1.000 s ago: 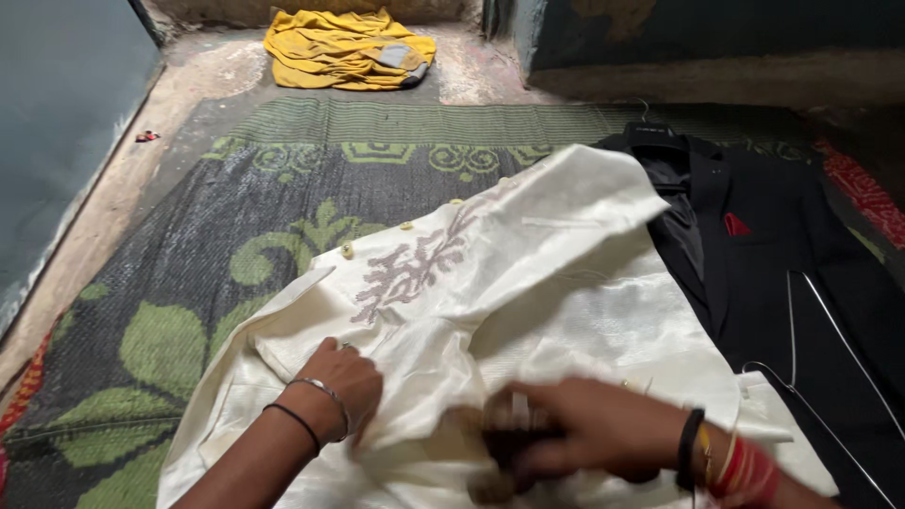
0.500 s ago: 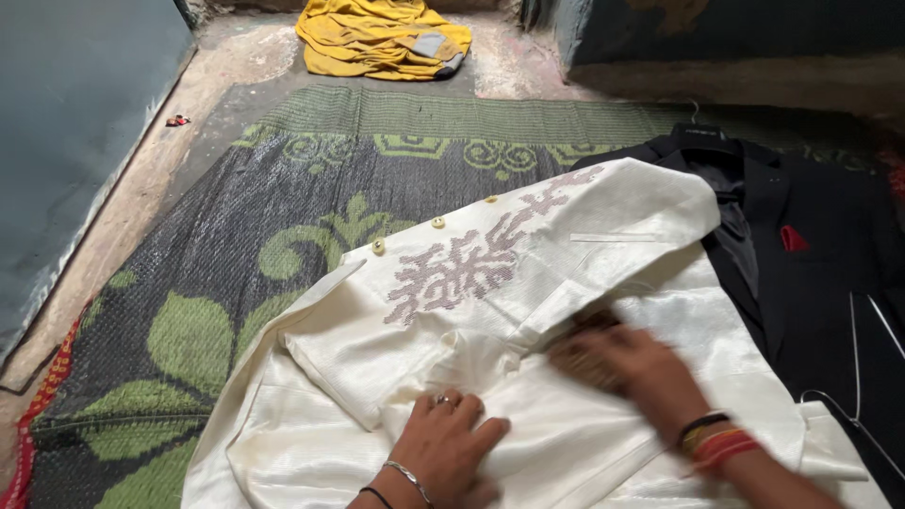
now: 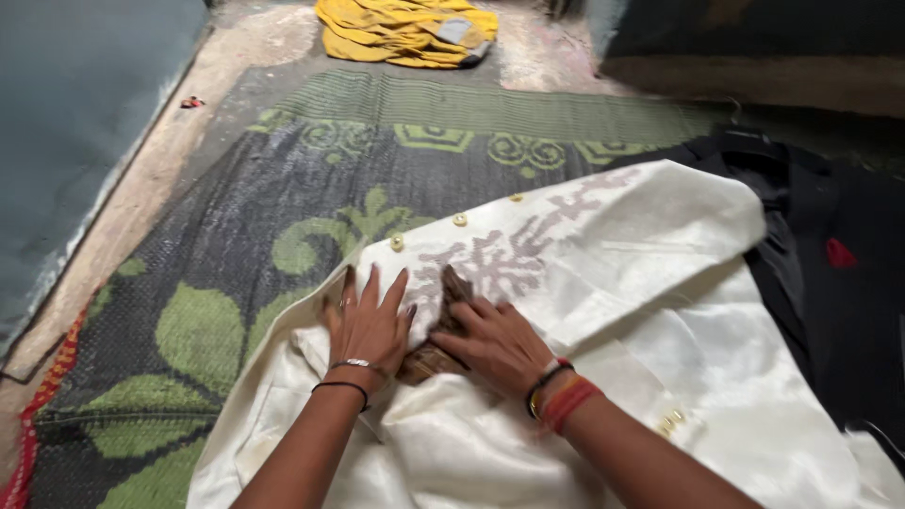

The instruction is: The person wipes a white garment with a cloth on a mat, then picks up the garment, inserts a hanger, and fastens several buttons.

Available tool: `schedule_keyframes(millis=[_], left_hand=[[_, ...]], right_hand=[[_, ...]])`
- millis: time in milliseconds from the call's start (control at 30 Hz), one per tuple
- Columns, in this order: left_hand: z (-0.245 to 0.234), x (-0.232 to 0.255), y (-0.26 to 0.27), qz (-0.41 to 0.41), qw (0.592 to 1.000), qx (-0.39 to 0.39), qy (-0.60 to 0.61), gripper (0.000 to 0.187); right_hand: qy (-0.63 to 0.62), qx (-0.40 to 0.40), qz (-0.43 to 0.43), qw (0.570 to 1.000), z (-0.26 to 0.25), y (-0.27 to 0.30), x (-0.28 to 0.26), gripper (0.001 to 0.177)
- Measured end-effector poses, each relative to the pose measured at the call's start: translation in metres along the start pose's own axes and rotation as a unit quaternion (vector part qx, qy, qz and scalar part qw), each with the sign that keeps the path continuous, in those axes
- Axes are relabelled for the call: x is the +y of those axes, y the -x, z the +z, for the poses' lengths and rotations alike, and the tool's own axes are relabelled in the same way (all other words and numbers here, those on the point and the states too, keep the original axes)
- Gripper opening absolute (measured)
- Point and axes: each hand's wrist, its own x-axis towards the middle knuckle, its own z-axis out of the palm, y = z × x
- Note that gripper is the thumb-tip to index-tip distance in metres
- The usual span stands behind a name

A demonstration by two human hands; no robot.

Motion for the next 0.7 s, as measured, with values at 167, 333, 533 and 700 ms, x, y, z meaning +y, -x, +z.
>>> schedule_keyframes(millis=[167, 333, 533, 700], left_hand=[[0.006, -0.055, -0.023, -0.056, 0.995, -0.017, -0.084, 0.094], [0.029, -0.092, -0.045, -0.019, 0.999, 0.007, -0.045, 0.072], [0.038, -0.138, -0.046, -0.051, 0.931, 0.099, 0.347, 0.069], [0.042, -0.145, -0.045, 0.009, 0.933, 0.132, 0.334, 0.072]], right_hand=[[0.011, 0.013, 0.204, 0.979, -0.019, 0.011, 0.056, 0.030], [-0.072, 0.055, 0.477, 0.874, -0.018, -0.043, 0.055, 0.046], [-0.004, 0.142, 0.084, 0.986, 0.103, -0.137, -0.060, 0.037], [-0.025, 0.011, 0.001, 1.000, 0.126, -0.143, -0.043, 0.025]])
